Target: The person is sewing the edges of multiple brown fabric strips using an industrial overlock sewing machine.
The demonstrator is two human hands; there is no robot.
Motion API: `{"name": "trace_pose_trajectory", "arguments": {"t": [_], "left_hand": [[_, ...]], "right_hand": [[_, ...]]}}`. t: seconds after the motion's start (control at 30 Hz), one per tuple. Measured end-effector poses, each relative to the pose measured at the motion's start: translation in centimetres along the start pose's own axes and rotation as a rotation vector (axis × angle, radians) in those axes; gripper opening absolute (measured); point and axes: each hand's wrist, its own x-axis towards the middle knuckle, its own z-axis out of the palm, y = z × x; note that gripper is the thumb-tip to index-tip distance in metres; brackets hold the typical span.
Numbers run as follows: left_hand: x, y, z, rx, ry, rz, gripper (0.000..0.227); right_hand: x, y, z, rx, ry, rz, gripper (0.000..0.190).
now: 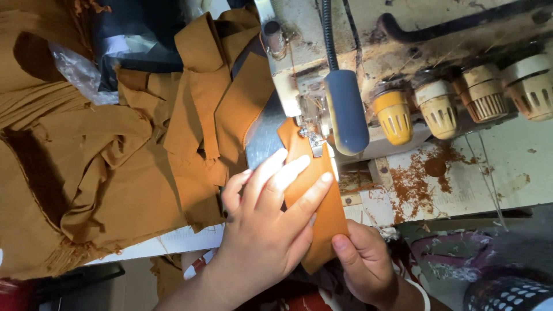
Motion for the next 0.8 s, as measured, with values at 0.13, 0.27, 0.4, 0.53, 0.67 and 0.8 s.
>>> {"name": "trace_pose_trajectory", "arguments": {"t": [0.13,0.27,0.4,0.53,0.67,0.8], "left_hand": [[-0.4,0.1,0.0,-0.014,0.031,-0.029,0.039],[-0.4,0.3,-0.3,-0.036,0.046,0.004,0.033],[-0.3,0.4,-0.4,-0.060,0.062,0.061,0.032],[0.1,0.3,-0.4,-0.103,0.103,0.075,0.028],[0.8,-0.2,0.1,-0.142,0.147,-0.016,0.023],[1.8,-1.4,0.6,-0.144,0.177,-0.106,0.024]], "right_hand": [[-0.1,0.4,-0.1,-0.125,0.016,-0.005,0.031],[0.0,0.1,0.1,-0.080,0.039,0.012,0.028],[0.3,-0.2,-0.3,-0.067,0.047,0.045,0.028],[1.0,-0.7,-0.3,-0.046,0.059,0.067,0.027],[2.7,-1.4,0.6,0.022,0.070,0.025,0.030],[4.1,-1.4,1.0,0.118,0.095,0.046,0.029]]}}
